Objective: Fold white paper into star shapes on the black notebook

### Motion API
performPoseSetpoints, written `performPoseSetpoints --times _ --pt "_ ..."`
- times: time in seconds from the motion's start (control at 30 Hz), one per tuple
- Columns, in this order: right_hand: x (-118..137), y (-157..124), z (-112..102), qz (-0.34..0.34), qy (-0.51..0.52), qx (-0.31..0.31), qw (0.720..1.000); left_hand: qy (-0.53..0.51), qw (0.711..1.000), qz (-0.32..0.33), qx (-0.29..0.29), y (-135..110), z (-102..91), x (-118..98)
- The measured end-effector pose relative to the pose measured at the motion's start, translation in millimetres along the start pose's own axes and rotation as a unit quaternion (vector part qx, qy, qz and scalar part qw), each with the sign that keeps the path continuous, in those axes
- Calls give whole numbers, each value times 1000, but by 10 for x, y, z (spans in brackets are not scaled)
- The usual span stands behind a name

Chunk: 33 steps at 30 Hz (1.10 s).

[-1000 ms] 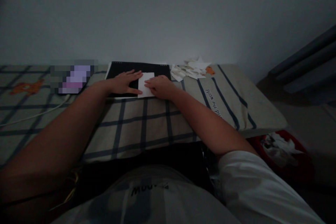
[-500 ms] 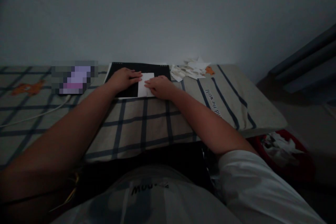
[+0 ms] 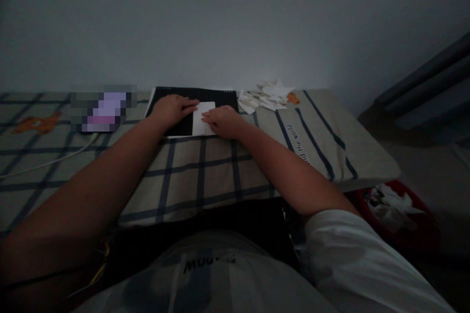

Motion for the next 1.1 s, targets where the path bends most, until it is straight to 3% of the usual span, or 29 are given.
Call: performPoseSetpoints --times 0.2,0.4,0.7,0.9,1.1 --pt "-6 -7 -1 3 -4 9 1000 2 995 68 73 -32 44 103" --pt "5 -35 -16 7 -9 22 1000 13 984 91 153 -173 36 7" --pt "-133 -83 -3 -3 38 77 996 19 981 93 170 -222 47 -22" --pt "-166 -103 -4 -2 69 73 995 11 986 104 132 -279 67 -14" --pt "-295 -112 39 -26 116 -1 993 -72 977 200 -21 -207 39 46"
Point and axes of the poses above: each hand's wrist, its own y-axis towards the middle knuckle, its own z-axis out of the palm, x = y × z, the point moved 4 cm from there along y, towards the middle knuckle, and after that the axes turned 2 degrees about y, right-handed, at the moved point
